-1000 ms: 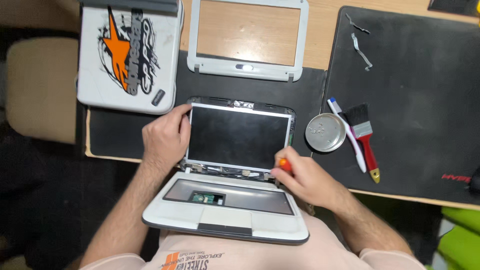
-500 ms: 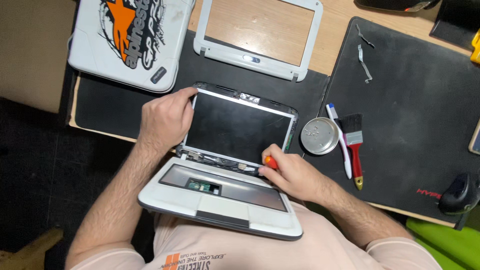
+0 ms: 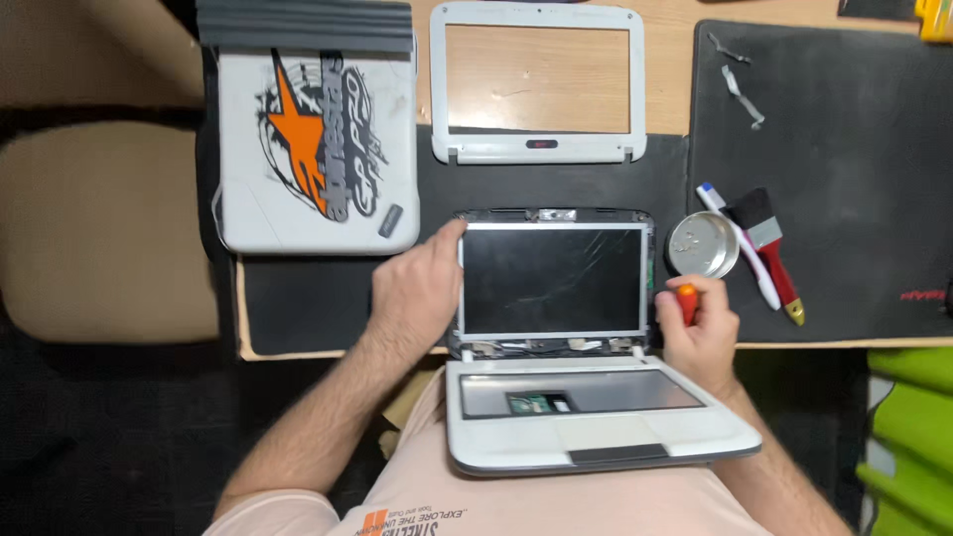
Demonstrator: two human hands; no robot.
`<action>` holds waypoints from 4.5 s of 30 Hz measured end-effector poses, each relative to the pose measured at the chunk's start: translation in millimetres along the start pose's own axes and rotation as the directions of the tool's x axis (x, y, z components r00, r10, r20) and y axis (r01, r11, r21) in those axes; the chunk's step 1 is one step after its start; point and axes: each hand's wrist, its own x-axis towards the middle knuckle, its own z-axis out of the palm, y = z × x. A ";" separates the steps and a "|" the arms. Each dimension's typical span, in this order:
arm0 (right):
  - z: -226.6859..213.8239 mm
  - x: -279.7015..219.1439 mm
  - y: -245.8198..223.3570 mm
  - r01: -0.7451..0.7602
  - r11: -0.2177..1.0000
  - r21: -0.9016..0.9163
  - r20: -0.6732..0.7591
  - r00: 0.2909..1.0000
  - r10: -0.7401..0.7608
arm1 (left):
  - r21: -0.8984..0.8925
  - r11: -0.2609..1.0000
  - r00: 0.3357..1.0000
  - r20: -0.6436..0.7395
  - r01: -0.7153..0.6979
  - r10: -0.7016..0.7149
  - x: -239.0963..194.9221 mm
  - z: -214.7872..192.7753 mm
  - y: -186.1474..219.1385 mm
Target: The person uses a screwdriver to remove screws from the bezel of a white laptop screen. They then detach the bezel, place it on the desk, and reattach it to the screen, securing it with the screws.
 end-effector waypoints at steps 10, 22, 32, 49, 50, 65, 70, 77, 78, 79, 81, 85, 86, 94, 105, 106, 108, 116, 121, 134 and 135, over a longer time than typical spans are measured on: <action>10.6 0.1 20.7 0.113 0.993 0.021 -0.099 0.989 -0.110 | -0.058 0.992 0.992 0.058 -0.113 0.116 5.6 -9.7 -14.1; 10.4 8.7 6.9 0.265 0.964 0.009 -0.107 0.959 -0.263 | 0.010 0.999 0.987 -0.154 -0.039 0.041 -13.9 9.9 -1.5; -1.2 16.8 -6.5 0.279 0.957 0.074 -0.028 0.960 -0.278 | -0.041 0.998 0.985 -0.166 0.043 -0.049 -11.0 -5.4 17.0; -5.0 11.4 -16.8 0.249 0.965 0.084 -0.053 0.968 -0.245 | -0.093 0.992 0.990 -0.111 0.080 -0.091 -6.8 -6.9 16.8; -5.4 9.9 -18.2 0.256 0.962 0.093 -0.069 0.966 -0.250 | -0.078 0.994 0.989 -0.118 0.075 -0.084 -6.8 -6.6 16.8; -13.9 5.0 -28.2 0.310 0.941 0.140 -0.058 0.951 -0.304 | -0.134 0.990 0.984 -0.169 0.041 -0.064 -11.8 -7.0 16.8; -11.7 4.8 -19.1 0.333 0.931 0.151 -0.059 0.943 -0.328 | -0.146 0.989 0.975 -0.218 0.014 -0.046 -12.3 1.1 14.1; -12.3 15.6 -7.3 0.241 0.952 0.188 0.168 0.947 -0.273 | 0.004 0.965 0.927 -0.275 -0.264 0.254 60.8 -3.9 41.9; -16.0 19.6 -10.3 0.218 0.962 0.166 0.261 0.931 -0.256 | 0.084 0.947 0.922 -0.217 -0.309 0.320 79.1 -13.1 50.3; -18.0 19.4 -16.5 0.220 0.962 0.164 0.259 0.931 -0.257 | 0.084 0.947 0.921 -0.220 -0.310 0.321 93.2 -6.0 47.8; -22.5 20.2 -28.7 0.117 0.966 0.231 0.314 0.931 -0.187 | 0.241 0.927 0.933 -0.146 -0.287 0.328 122.5 7.3 43.6; -32.9 30.7 -16.1 0.246 0.943 0.224 0.173 0.942 -0.287 | 0.219 0.941 0.956 -0.082 -0.258 0.281 144.0 59.2 16.6; -39.3 33.6 -16.2 0.311 0.937 0.159 0.109 0.938 -0.330 | 0.169 0.953 0.961 -0.075 -0.250 0.265 145.4 61.0 16.6; -94.5 62.4 44.9 0.255 0.949 -0.187 -0.341 0.889 -0.306 | -0.106 0.952 0.958 -0.045 -0.285 0.282 122.9 -16.5 51.7; -89.5 60.0 30.0 0.442 0.845 -0.301 -0.382 0.756 -0.531 | -0.476 0.737 0.860 -0.092 -0.480 0.502 35.3 -54.1 75.0; -80.4 53.2 9.5 0.439 0.848 -0.296 -0.382 0.759 -0.527 | -0.476 0.738 0.861 -0.086 -0.478 0.502 30.7 -53.6 76.1; -65.5 39.4 -31.7 0.047 0.929 0.368 0.042 0.997 -0.067 | -0.534 0.699 0.857 -0.104 -0.476 0.505 25.4 -50.5 79.1; -35.4 21.4 -63.6 -0.361 0.720 0.593 0.318 0.926 0.202 | -0.449 0.738 0.863 -0.305 -0.503 0.402 1.5 -51.2 61.6; -23.3 7.6 -34.9 -0.228 0.719 0.656 0.259 0.963 0.069 | -0.552 0.833 0.911 -0.354 -0.021 -0.211 -39.8 -43.9 38.1; -29.9 0.1 -71.5 -0.195 0.952 0.237 0.209 0.967 0.146 | -0.823 0.312 0.849 0.337 0.476 -0.407 -85.2 -42.7 33.9; -29.1 -1.7 -65.1 -0.171 0.958 0.231 0.203 0.971 0.124 | -0.800 0.345 0.848 0.350 0.491 -0.397 -86.5 -44.2 34.2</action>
